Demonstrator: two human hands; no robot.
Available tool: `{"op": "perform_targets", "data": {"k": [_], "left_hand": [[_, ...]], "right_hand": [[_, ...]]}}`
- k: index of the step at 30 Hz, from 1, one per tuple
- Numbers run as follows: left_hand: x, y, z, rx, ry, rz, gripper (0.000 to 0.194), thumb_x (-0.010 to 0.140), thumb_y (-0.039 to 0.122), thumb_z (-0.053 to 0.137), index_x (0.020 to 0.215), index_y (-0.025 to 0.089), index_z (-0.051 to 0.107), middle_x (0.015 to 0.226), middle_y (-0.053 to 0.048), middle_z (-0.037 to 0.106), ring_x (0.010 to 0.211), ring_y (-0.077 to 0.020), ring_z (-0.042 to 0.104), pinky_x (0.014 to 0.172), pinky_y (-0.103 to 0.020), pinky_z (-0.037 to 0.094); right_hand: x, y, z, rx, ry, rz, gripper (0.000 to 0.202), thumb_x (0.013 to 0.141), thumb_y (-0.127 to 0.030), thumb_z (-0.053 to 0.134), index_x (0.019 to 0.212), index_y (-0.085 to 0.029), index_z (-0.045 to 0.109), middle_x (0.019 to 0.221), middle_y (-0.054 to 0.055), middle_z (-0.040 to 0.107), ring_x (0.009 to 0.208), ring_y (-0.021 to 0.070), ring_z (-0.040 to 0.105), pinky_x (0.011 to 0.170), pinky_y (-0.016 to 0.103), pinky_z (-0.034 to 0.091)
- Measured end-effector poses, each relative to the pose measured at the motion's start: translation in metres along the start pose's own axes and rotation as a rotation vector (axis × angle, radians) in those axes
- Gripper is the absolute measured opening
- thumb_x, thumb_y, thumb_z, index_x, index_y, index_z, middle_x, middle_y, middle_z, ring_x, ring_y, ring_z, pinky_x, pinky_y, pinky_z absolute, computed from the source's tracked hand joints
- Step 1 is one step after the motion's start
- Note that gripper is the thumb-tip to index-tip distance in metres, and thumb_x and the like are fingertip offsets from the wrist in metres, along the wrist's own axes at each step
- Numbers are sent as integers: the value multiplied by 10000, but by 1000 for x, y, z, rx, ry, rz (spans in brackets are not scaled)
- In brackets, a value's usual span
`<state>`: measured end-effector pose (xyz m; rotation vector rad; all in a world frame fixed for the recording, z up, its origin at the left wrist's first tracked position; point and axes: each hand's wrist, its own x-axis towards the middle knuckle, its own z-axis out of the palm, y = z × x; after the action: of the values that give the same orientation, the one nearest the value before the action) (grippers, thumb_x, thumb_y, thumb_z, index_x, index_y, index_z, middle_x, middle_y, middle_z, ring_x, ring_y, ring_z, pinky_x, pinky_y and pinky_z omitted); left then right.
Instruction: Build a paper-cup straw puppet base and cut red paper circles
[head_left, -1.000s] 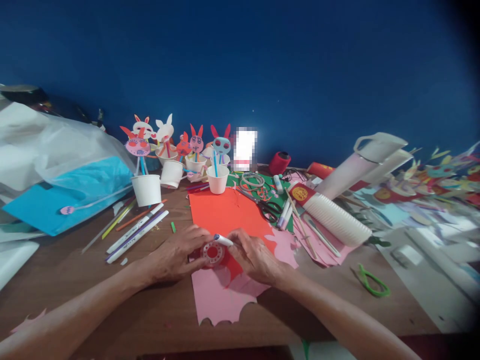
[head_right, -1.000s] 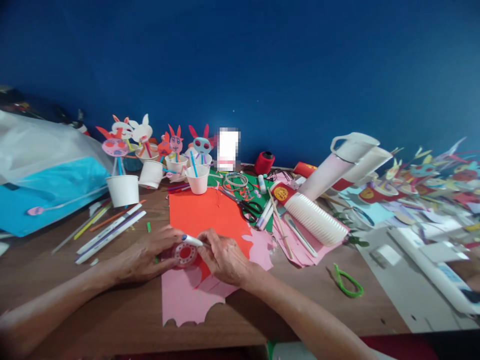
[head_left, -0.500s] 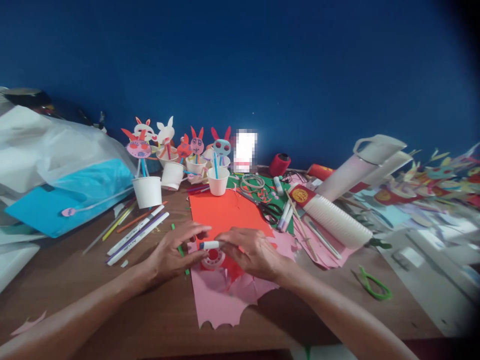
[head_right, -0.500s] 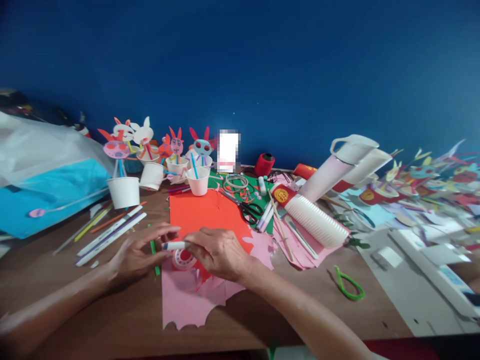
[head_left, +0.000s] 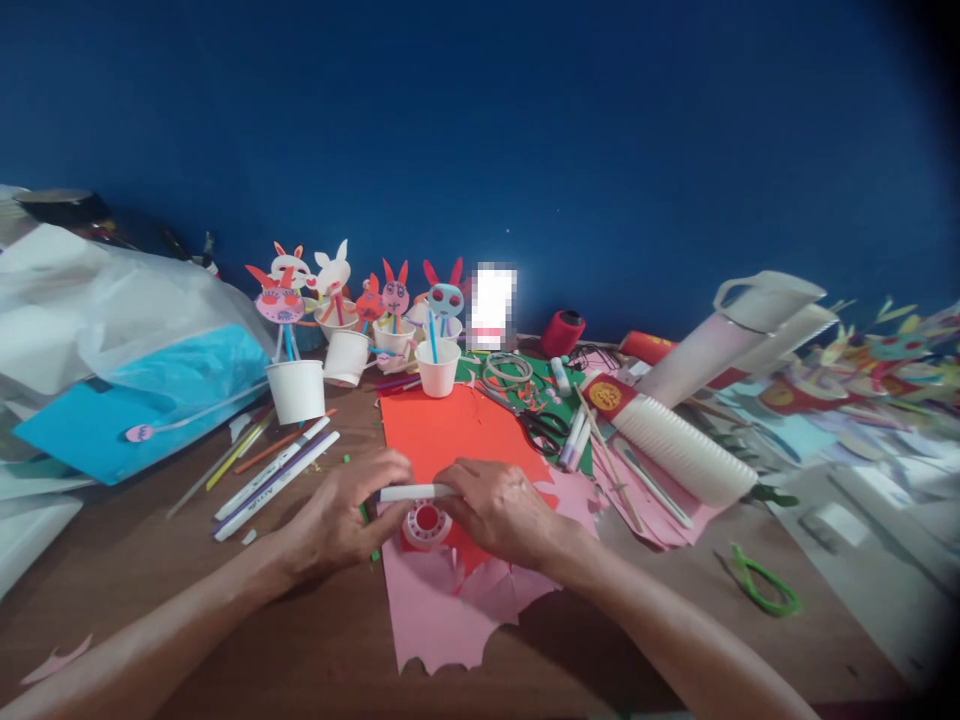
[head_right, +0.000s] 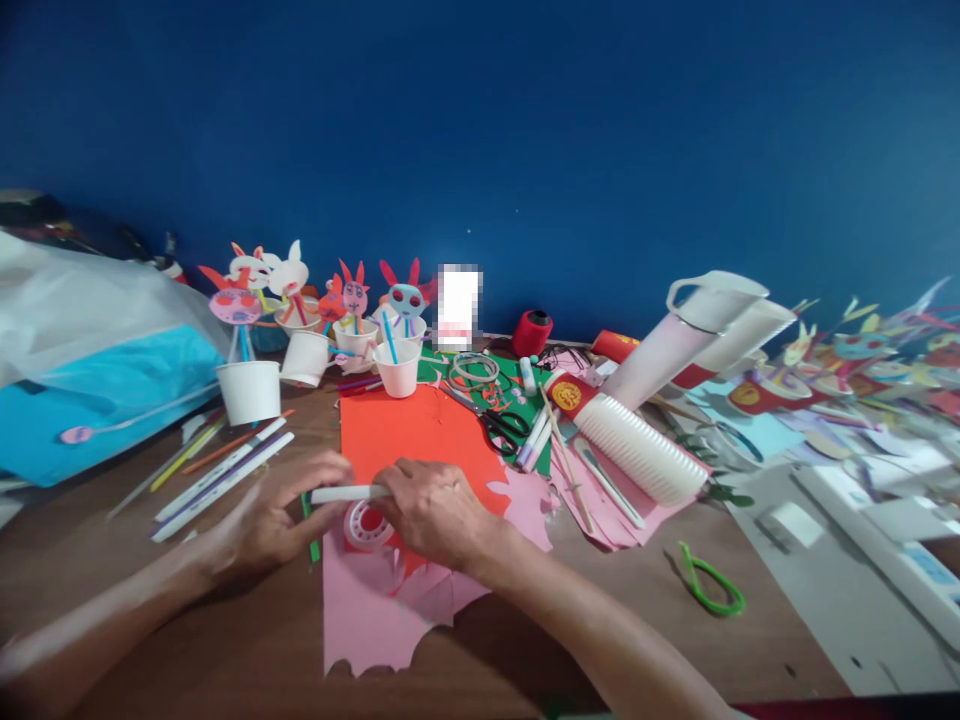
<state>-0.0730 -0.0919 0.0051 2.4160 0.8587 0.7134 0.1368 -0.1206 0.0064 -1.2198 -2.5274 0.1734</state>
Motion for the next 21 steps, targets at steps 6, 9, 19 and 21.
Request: {"op": "perform_targets", "data": {"k": [6, 9, 19, 21], "left_hand": [[3, 6, -9, 181, -41, 70, 179, 863, 248, 470, 927, 169, 616, 974, -82, 588, 869, -188, 550, 762, -305, 439], [2, 1, -9, 131, -14, 61, 179, 863, 264, 482, 952, 178, 611, 972, -70, 581, 873, -178, 547, 750, -280, 440], [-3, -4, -4, -588, 164, -319, 389, 865, 379, 450, 1212, 210, 396, 1057, -108, 590, 881, -205, 596, 749, -342, 513], [0, -1, -4, -716, 150, -352, 397, 848, 435, 461, 1163, 193, 448, 1049, -126, 601, 871, -217, 598, 702, -329, 520]], "right_hand": [[2, 0, -4, -65, 1, -73, 140, 911, -229, 409, 926, -149, 524, 807, 51, 597, 708, 161, 552, 604, 253, 366], [2, 5, -13, -11, 26, -14, 194, 916, -304, 413, 971, -149, 517, 821, 55, 596, 735, 163, 554, 629, 250, 379], [3, 0, -27, 472, 129, 173, 260, 949, -271, 288, 1012, -167, 517, 841, 54, 587, 727, 156, 545, 624, 269, 435], [7, 0, -34, 723, 211, 170, 283, 953, -289, 278, 1074, -209, 522, 1013, 62, 576, 920, 161, 545, 731, 289, 457]]}}
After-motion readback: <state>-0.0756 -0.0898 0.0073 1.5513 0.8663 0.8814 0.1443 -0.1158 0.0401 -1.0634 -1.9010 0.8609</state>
